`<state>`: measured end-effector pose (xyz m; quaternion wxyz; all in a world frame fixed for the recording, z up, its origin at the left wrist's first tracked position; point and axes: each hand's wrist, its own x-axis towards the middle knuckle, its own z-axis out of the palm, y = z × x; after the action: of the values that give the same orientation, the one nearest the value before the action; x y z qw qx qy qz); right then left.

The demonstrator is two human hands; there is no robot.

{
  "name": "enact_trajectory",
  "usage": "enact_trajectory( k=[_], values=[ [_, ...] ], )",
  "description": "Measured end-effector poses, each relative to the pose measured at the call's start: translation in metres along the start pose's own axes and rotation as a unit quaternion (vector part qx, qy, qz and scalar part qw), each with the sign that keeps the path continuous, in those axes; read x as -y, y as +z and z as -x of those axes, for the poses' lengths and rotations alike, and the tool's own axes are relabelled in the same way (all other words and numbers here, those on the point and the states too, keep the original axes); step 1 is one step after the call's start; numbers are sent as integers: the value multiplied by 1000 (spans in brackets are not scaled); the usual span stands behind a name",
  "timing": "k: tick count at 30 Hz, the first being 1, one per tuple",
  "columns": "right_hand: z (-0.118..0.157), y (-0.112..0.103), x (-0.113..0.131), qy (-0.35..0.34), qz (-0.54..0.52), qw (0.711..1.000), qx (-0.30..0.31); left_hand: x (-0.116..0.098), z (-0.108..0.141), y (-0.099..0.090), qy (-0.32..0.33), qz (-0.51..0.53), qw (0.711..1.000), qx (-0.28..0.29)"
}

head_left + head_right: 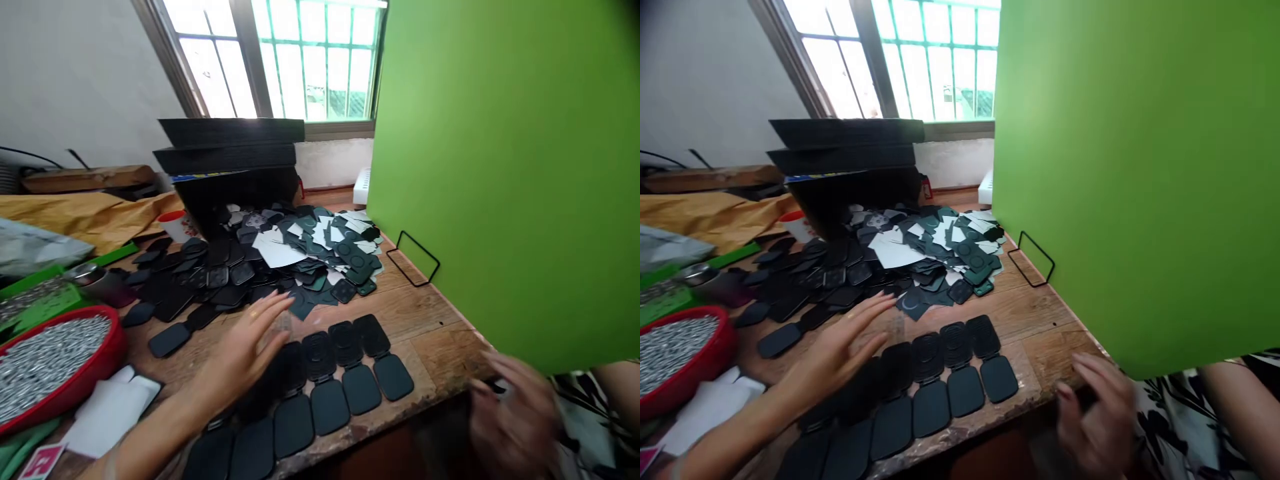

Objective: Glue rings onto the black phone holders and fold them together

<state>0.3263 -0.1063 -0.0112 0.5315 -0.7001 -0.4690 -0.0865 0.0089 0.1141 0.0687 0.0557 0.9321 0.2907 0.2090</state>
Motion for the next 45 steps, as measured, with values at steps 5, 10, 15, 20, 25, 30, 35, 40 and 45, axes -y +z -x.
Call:
enact_trajectory(
  k=[5,10,15,20,25,30,35,40,45],
  values=[
    [-8,71,-4,28,2,991,128,22,142,0,-87,-24,995,-46],
    [-11,87,-28,59,20,968,244,8,204,27,-77,-52,995,41],
    [-9,85,-31,-39,42,942,330,6,198,31,-88,-71,991,71],
    [-10,87,-22,-117,94,912,383,8,191,29,-82,-48,992,77],
    [-12,84,-12,-146,111,898,400,5,192,31,-90,-37,994,46],
    [-11,85,-20,-162,105,897,398,-2,187,31,-118,-40,991,38],
    [-11,87,-28,-164,92,900,393,-10,185,25,-143,-55,987,38],
    [-9,92,-34,-131,54,915,378,-12,184,20,-153,-67,984,67],
    [-17,98,-30,-89,3,941,326,-8,184,23,-148,-56,986,51]
  ],
)
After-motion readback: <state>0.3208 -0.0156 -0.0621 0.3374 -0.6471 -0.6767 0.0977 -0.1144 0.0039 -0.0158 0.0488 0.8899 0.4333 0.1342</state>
